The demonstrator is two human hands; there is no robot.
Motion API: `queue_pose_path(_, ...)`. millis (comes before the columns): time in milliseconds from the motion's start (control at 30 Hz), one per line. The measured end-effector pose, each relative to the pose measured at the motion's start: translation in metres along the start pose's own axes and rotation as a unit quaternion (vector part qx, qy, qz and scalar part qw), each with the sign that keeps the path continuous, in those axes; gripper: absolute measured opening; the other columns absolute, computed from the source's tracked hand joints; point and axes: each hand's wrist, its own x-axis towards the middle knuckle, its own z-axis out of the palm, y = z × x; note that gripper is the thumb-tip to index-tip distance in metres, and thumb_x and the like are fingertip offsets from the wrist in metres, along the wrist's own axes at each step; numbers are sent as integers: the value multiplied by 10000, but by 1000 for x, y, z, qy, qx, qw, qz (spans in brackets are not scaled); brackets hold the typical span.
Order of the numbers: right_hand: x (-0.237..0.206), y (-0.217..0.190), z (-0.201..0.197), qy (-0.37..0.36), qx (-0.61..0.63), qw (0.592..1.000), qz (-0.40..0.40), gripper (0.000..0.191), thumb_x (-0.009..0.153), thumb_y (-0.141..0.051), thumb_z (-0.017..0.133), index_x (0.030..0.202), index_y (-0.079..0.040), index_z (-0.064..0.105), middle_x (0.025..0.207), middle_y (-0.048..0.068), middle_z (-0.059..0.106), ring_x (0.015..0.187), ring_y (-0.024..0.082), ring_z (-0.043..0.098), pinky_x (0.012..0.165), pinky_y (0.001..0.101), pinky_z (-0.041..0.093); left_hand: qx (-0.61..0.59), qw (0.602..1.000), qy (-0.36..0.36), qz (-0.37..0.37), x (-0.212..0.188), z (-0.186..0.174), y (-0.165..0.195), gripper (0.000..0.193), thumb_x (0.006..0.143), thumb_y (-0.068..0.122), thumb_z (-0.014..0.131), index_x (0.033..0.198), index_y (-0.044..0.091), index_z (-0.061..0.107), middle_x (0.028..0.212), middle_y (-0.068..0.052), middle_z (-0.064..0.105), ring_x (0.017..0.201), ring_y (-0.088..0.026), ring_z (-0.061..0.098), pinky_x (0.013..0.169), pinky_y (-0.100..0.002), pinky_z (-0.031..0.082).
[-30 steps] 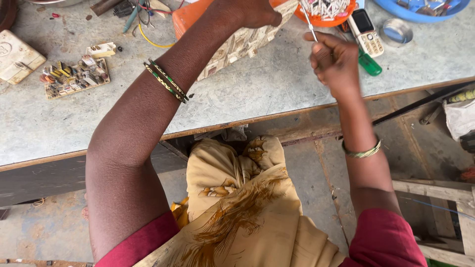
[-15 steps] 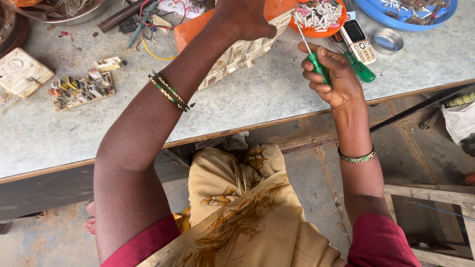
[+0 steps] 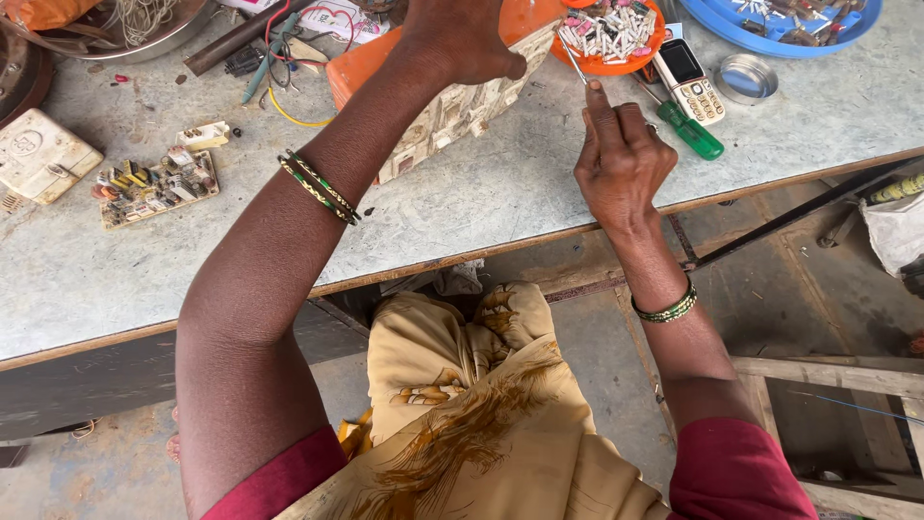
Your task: The person uses a screwdriver to remove screws from an orange electrical box, opens it, and then adjusts wires inside the internal board. The person manipulates yellow and red wires and tightens connections with the screwdriver.
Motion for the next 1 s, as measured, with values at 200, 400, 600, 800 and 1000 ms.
queue_pose_path(200, 17, 14, 8, 2, 144, 989, 11, 257, 1071, -112, 782, 1310, -81, 694, 907, 58, 681, 678, 142, 634, 576, 319, 497, 15, 993, -89, -70, 3, -3, -8, 682, 763, 555, 874, 1145, 19, 697, 935, -165, 733, 869, -289, 720, 813, -479, 562)
queue_pose_path(400, 23, 31, 7, -189, 660, 585, 432, 376, 994, -118, 692, 1355, -22, 649, 796, 62, 680, 507, 66, 524, 389, 207, 356, 3, 997, -50, -54, -1, -1, -6, 659, 731, 521, 892, 1103, 9, 705, 867, -176, 722, 786, -294, 718, 741, -475, 572)
queue_pose_path(600, 15, 29, 10, -168, 576, 731, 325, 288, 1088, -121, 644, 1344, -6, 710, 778, 51, 671, 504, 68, 485, 415, 229, 359, 12, 999, -25, -37, 0, 1, -5, 668, 704, 517, 901, 1086, 3, 710, 854, -172, 726, 766, -295, 716, 713, -490, 577)
queue_pose_path(800, 8, 18, 1, -50, 101, 993, 30, 302, 1047, -51, 735, 1349, -47, 728, 871, 70, 699, 653, 140, 598, 550, 331, 449, 15, 997, -59, -55, 0, 6, -6, 605, 754, 536, 878, 1022, 12, 737, 781, -152, 726, 700, -261, 716, 675, -444, 589)
queue_pose_path(1000, 19, 15, -3, -89, 263, 947, 163, 293, 998, -121, 749, 1286, -73, 742, 821, 75, 709, 616, 143, 597, 495, 302, 440, 9, 995, -72, -75, -1, 6, -1, 586, 764, 530, 866, 1023, 21, 737, 756, -146, 724, 675, -244, 716, 621, -435, 593)
